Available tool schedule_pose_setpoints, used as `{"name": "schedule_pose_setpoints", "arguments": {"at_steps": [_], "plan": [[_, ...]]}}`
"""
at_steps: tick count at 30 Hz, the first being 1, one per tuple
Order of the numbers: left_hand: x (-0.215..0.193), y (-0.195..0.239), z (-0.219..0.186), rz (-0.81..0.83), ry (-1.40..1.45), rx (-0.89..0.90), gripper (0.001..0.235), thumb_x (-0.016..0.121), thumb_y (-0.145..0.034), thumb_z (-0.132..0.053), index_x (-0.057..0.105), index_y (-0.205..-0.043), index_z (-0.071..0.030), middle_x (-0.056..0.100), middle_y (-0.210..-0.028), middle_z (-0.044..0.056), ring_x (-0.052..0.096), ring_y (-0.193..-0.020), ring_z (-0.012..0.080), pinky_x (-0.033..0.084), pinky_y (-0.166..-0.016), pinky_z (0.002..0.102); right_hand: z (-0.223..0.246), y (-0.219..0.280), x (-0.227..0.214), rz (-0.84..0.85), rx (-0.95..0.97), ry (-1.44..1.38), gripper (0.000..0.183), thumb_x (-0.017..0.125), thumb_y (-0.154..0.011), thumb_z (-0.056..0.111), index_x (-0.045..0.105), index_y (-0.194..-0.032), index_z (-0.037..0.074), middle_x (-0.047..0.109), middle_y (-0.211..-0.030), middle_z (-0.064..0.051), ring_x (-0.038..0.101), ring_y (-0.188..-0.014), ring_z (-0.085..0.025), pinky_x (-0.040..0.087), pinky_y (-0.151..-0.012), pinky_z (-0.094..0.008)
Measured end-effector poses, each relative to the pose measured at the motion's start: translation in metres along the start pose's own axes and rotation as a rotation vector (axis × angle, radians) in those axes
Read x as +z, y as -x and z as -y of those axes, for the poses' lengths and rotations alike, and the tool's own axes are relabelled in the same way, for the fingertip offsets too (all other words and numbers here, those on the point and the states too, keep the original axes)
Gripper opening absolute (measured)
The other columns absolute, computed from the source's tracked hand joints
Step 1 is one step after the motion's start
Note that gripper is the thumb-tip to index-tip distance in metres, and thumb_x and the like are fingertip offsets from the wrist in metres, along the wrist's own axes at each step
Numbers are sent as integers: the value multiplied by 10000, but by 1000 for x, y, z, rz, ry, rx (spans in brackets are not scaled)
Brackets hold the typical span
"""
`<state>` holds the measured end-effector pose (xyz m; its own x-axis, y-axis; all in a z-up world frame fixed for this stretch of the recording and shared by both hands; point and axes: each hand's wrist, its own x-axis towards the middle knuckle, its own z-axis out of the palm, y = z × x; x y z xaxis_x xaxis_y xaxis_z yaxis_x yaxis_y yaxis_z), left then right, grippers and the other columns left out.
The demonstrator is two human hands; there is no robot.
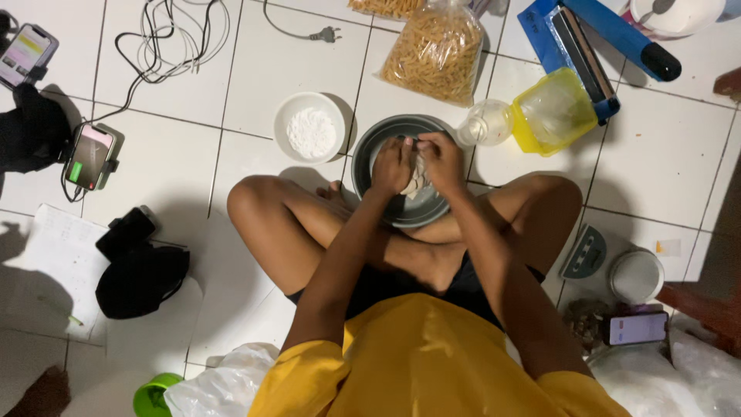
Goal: The person kneads a ball of dough in a metal bowl while sitting cross-legged on the floor. They briefly add water from a plastic bottle and continue kneading by hand.
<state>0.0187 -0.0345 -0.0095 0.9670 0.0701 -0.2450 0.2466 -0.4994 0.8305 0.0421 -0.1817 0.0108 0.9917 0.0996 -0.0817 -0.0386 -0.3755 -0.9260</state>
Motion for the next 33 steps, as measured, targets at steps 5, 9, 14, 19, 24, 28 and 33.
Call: {"name": "schedule_pose_setpoints", "arguments": {"at_steps": [5,9,14,19,24,28,33], "plan": [[4,-19,14,-8,-48,-53,647,243,-1074,-532,684,-950,-74,701,-947,188,680,-1021,400,515,-913,517,-37,-11,61,-203,-298,451,190,584,-992,181,695,-914,48,659,-878,-172,655,-896,-377,531,-821,-447],[5,-12,15,-223,-186,262,482,380,-1086,-299,639,-761,-56,622,-715,152,671,-764,373,543,-721,455,-52,-5,67,-398,-657,687,220,660,-979,89,660,-765,37,603,-781,-118,585,-675,-295,482,-653,-405],[14,-15,32,-405,-399,453,352,484,-1044,-238,612,-746,-102,541,-705,81,618,-713,282,508,-647,392,-35,-4,60,-343,-449,501,280,444,-1031,118,633,-826,90,513,-762,-82,557,-672,-336,459,-641,-430],[9,-21,26,-442,-466,521,303,510,-1015,-188,555,-727,-103,488,-705,81,573,-687,290,477,-617,391,-29,-12,58,-333,-461,500,323,411,-1051,130,560,-773,59,460,-738,-116,521,-654,-388,450,-629,-460],[3,-21,15,-519,-505,549,277,518,-1013,-163,551,-748,-89,468,-739,95,546,-685,299,455,-600,382,-38,-14,58,-337,-493,568,348,415,-1053,157,527,-738,61,432,-726,-115,511,-638,-372,450,-610,-436],[10,-23,23,-573,-518,565,244,546,-1002,-153,582,-774,-72,477,-729,87,547,-660,295,449,-584,387,-43,-17,62,-375,-513,586,343,451,-1038,164,518,-716,67,430,-709,-106,522,-633,-362,456,-595,-432],[22,-23,28,-547,-588,481,319,489,-1040,-220,556,-751,-101,504,-703,82,586,-652,284,484,-601,389,-48,-12,58,-336,-498,731,284,521,-992,169,551,-725,80,494,-688,-102,591,-659,-333,503,-597,-401]]}}
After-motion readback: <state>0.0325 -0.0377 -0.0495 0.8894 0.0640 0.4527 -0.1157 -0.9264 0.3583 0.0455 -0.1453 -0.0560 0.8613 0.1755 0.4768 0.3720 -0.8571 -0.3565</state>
